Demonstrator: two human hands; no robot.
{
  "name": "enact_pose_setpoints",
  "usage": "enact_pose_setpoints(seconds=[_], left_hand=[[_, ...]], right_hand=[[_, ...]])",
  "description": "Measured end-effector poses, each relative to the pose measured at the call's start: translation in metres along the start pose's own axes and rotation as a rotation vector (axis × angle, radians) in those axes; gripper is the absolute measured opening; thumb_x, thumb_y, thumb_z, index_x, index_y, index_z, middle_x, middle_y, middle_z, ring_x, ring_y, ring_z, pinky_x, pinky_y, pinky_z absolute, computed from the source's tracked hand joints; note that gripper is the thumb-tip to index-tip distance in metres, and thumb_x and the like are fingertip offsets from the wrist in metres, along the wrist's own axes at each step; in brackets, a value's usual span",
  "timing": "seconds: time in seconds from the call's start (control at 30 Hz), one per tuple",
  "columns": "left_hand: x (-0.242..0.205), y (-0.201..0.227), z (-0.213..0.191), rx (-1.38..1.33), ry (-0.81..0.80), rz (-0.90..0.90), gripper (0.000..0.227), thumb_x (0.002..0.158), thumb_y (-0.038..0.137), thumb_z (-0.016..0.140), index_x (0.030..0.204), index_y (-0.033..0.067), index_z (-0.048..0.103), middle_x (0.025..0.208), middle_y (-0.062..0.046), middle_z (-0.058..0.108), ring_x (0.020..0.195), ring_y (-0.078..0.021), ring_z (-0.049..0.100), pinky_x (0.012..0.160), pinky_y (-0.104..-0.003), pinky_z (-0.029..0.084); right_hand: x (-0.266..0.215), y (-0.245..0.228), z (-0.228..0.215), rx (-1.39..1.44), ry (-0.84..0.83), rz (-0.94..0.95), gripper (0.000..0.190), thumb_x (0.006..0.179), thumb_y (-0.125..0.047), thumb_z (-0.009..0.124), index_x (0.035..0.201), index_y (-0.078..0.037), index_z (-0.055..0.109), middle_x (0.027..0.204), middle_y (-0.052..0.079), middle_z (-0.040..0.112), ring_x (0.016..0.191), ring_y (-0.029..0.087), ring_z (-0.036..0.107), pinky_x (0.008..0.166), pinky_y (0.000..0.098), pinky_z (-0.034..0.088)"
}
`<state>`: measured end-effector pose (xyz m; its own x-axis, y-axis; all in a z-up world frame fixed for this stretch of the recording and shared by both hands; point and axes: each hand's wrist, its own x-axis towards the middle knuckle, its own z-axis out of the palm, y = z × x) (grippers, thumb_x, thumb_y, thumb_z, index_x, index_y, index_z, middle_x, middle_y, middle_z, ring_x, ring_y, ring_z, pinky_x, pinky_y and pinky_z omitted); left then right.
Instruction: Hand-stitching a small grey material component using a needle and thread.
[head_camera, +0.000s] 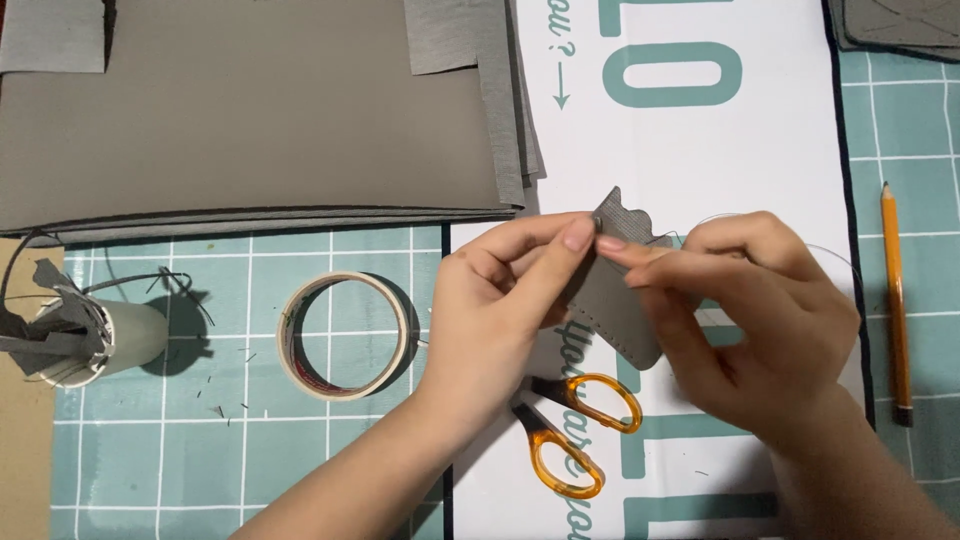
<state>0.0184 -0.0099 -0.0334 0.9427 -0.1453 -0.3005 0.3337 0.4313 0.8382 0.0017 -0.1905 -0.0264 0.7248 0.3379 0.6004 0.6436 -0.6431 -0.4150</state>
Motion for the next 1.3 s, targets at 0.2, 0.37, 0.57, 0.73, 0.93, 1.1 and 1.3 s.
enact_pose_setpoints(seconds=[0.2,0.37,0.57,0.73,0.93,1.1,1.3], left_hand=[[0.004,-0.007,-0.004,-0.073,-0.014,-0.024,0.018,0.089,0.015,0.077,0.102,0.0018,0.077,0.07,-0.003,0.069,0.056,-0.0077,0.042,0.05,-0.022,0.036],[-0.002,-0.005,0.001,0.007,-0.04,0.056,0.021,0.092,0.011,0.074,0.109,0.0,0.077,0.085,-0.004,0.069,0.077,-0.0104,0.057,0.071,-0.023,0.048],[-0.006,0.001,0.004,0.226,-0.057,0.244,0.022,0.092,0.013,0.073,0.113,0.0063,0.076,0.113,-0.009,0.079,0.105,-0.0129,0.072,0.095,-0.023,0.058],[-0.007,-0.004,0.002,0.245,-0.001,0.219,0.019,0.089,0.021,0.076,0.107,0.0137,0.076,0.109,-0.001,0.079,0.11,-0.0108,0.072,0.102,-0.032,0.056],[-0.004,-0.007,0.003,0.187,-0.002,0.236,0.017,0.09,0.016,0.075,0.106,0.0095,0.075,0.107,-0.003,0.077,0.105,-0.0109,0.071,0.097,-0.028,0.057],[-0.004,-0.006,0.002,0.133,-0.015,0.236,0.017,0.091,0.013,0.076,0.106,0.0066,0.073,0.102,-0.004,0.076,0.095,-0.0122,0.072,0.091,-0.026,0.061],[-0.004,-0.007,0.003,0.11,-0.011,0.212,0.017,0.09,0.012,0.076,0.105,0.0045,0.073,0.097,-0.005,0.076,0.087,-0.0106,0.07,0.081,-0.023,0.057]], right_hand=[[0.005,-0.002,-0.003,0.051,-0.032,-0.038,0.012,0.091,0.011,0.06,0.092,0.003,0.069,0.095,0.01,0.078,0.076,0.017,0.06,0.056,0.0239,0.05],[0.001,0.005,-0.005,0.125,0.031,0.071,0.01,0.098,0.01,0.062,0.1,0.004,0.069,0.098,0.017,0.069,0.082,0.025,0.067,0.076,0.0335,0.053],[0.0,0.002,-0.003,0.08,0.072,0.126,0.012,0.096,0.01,0.08,0.103,0.008,0.071,0.087,0.019,0.068,0.074,0.023,0.062,0.068,0.0305,0.05],[0.002,-0.002,-0.001,0.108,0.062,0.141,0.008,0.094,0.008,0.077,0.097,0.007,0.069,0.078,0.014,0.065,0.067,0.021,0.057,0.065,0.0299,0.046],[0.002,0.003,0.002,0.146,0.063,0.154,0.006,0.095,0.009,0.073,0.098,0.006,0.068,0.073,0.012,0.062,0.063,0.02,0.053,0.065,0.0294,0.044],[0.0,0.005,0.001,0.139,0.076,0.123,0.006,0.095,0.009,0.072,0.098,0.007,0.067,0.082,0.015,0.072,0.064,0.019,0.06,0.061,0.0265,0.046],[0.004,0.0,-0.002,0.161,0.065,0.15,0.007,0.096,0.009,0.071,0.1,0.008,0.065,0.086,0.018,0.074,0.071,0.02,0.074,0.062,0.025,0.052]])
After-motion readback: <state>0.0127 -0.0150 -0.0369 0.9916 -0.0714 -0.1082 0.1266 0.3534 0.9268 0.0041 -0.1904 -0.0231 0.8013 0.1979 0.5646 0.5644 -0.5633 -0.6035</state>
